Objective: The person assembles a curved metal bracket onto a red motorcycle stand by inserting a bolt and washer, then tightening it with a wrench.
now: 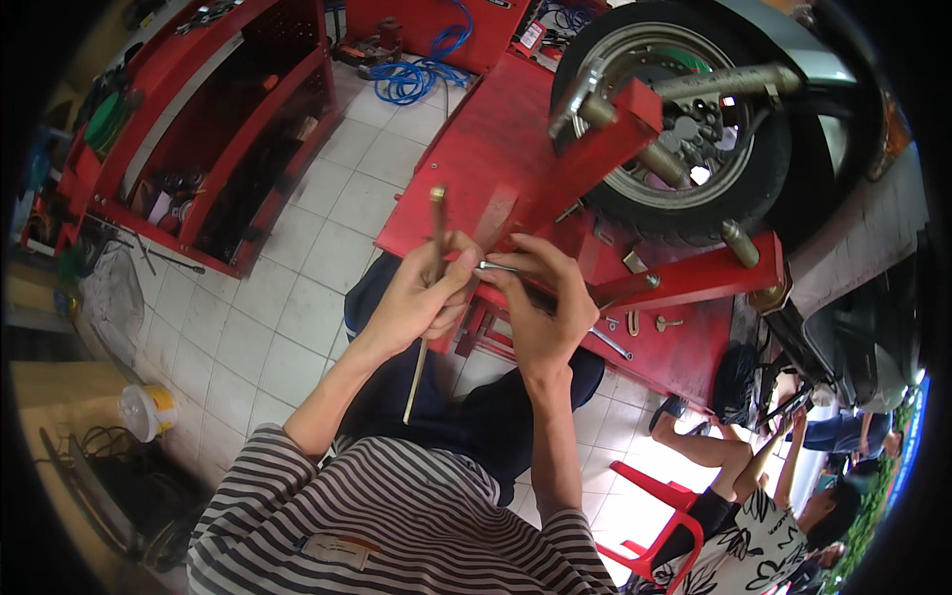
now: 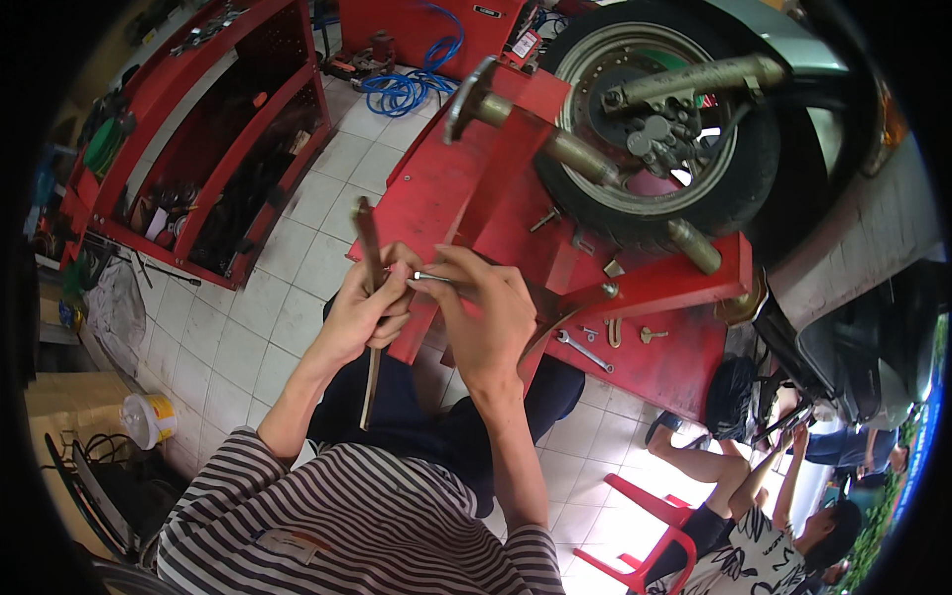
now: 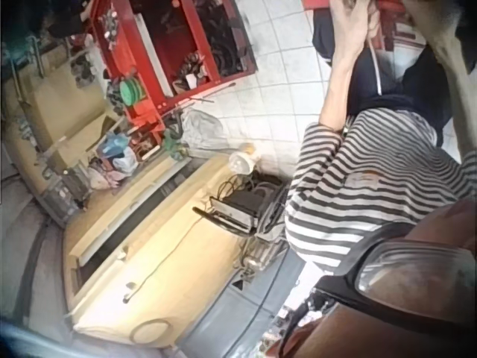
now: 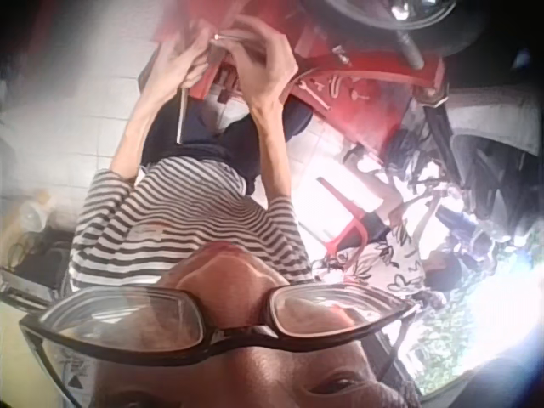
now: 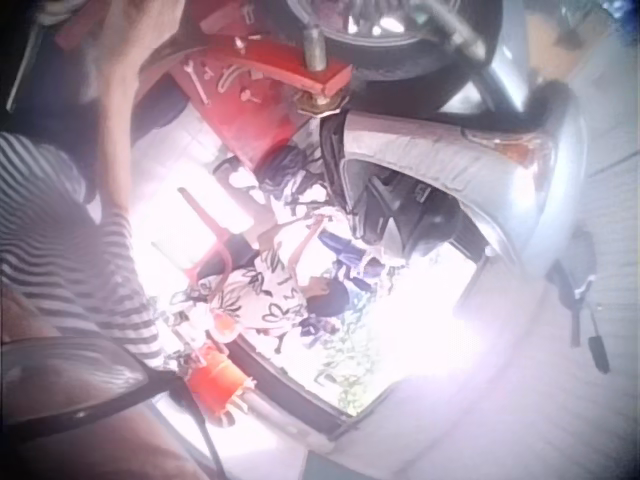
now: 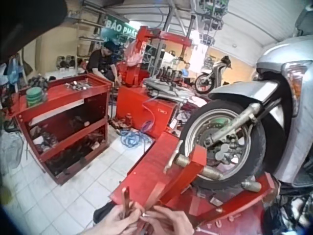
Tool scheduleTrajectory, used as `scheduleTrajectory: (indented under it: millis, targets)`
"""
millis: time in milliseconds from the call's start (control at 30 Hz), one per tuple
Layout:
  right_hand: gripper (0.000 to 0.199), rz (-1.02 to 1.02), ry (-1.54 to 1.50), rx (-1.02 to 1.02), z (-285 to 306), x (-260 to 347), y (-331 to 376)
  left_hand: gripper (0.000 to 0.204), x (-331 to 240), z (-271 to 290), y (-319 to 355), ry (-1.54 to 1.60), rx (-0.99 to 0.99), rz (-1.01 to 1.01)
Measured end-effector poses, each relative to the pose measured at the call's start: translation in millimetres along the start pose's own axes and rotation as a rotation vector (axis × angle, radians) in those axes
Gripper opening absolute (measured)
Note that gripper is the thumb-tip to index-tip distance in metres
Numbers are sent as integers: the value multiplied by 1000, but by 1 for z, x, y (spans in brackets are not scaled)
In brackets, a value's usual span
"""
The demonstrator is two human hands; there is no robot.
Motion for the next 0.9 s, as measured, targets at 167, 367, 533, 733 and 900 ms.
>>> scheduleTrajectory:
  millis: [167,367,533,733,900]
  targets:
    - [48,27,-40,56,-5,-5,-3,26,2,2,-4,30,145,51]
    - [56,102,-40,17,-8,-6,1,27,-7,8,-6,-51,131,22]
    - [76,-230,-280,-95,-4,-53,9,27,-39,23,-19,-343,4,-105]
    - [48,-323,-155,44,-28,-71,-7,14,-56,25,-45,-637,-16,-282]
    - [47,-345,-171,32,-32,-73,-2,26,-54,20,-58,-678,12,-375]
Point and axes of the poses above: each hand's wrist, its own y-axis away from the middle knuckle, its own z-axis out of the back of the hand, x = y × z, the point moved 9 cm from there along -y, towards the middle knuckle, and after that the axes turned 7 degrees about x, right-handed, at the moved point
